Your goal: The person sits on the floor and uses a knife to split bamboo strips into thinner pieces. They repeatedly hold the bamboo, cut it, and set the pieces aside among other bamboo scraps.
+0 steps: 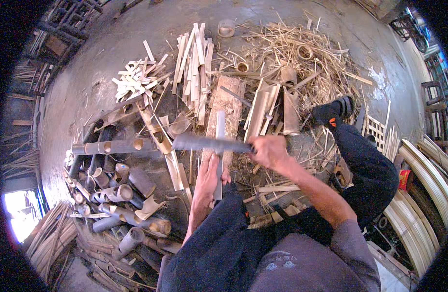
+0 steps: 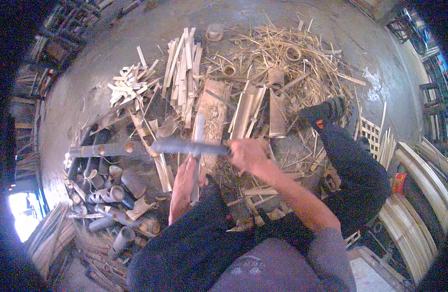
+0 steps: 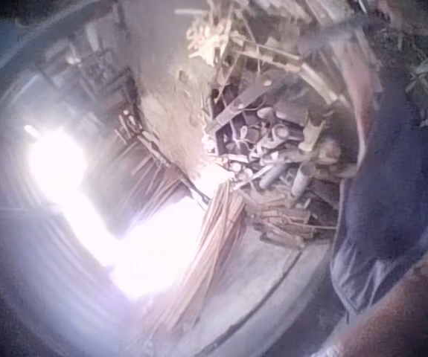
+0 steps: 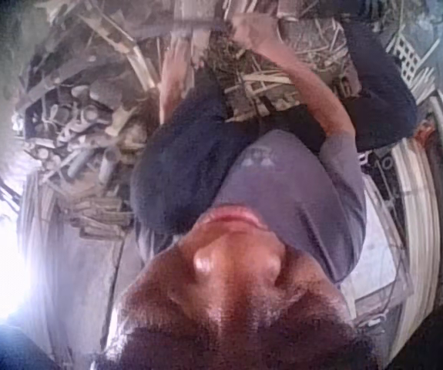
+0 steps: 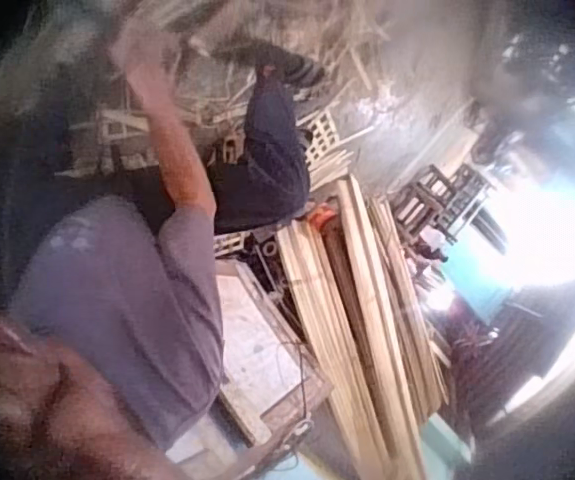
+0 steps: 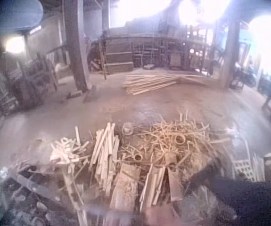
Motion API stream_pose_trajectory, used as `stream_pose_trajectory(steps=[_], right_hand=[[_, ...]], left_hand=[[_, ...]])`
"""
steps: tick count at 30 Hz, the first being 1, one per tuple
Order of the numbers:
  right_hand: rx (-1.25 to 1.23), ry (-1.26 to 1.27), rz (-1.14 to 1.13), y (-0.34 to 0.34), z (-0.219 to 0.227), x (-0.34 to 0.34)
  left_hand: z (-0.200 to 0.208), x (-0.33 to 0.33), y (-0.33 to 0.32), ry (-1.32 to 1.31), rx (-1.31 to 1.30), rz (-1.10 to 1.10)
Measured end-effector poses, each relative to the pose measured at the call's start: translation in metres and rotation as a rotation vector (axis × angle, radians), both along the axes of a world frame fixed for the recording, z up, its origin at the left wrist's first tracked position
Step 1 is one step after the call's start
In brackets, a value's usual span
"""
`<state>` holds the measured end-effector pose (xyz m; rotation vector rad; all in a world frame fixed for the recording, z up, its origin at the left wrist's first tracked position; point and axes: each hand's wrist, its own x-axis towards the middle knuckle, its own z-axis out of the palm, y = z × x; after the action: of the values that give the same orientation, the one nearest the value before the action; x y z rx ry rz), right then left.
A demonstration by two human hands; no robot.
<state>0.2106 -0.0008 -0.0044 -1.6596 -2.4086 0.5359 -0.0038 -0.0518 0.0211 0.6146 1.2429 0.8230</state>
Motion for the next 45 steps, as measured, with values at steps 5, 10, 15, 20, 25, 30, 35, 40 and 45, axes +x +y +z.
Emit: stream_pose_trajectory(steps=[5,10,15,20,25,30,35,40,45], right_hand=[[0.012,0.015,-0.118,0.028,-0.037,0.018],[0.105,0.156,-0.466,0.056,-0.026,0.072],[-0.128,0.126,-0.322,0.020,0.002,0.025],[-0.245,0.012,-0.061,-0.004,-0.004,0.002],[-0.242,0.042,0.196,-0.005,0.008,-0.020],[-0.270,0.001,-0.317,0.057,-0.016,0.017],[-0.153,-0.005,-0.287,0.060,-0.008,0.039],[0.039,0.057,0.071,0.008,-0.003,-0.005],[-0.126,-0.102,-0.278,0.053,-0.025,0.022]], left_hand=[[0.021,-0.008,-0.002,-0.330,0.015,-0.001],[0.031,-0.013,-0.012,-0.098,0.138,-0.125],[-0.014,0.003,0.017,-0.172,-0.067,0.124],[-0.025,0.008,0.009,-0.263,-0.108,0.088],[-0.016,0.007,-0.003,-0.117,-0.067,0.049],[0.034,0.007,-0.014,-0.231,-0.057,0.010],[0.013,-0.006,-0.016,-0.274,-0.060,0.092],[0.010,0.003,0.011,-0.223,0.030,0.070],[0.057,-0.002,-0.002,-0.251,-0.001,0.013]])
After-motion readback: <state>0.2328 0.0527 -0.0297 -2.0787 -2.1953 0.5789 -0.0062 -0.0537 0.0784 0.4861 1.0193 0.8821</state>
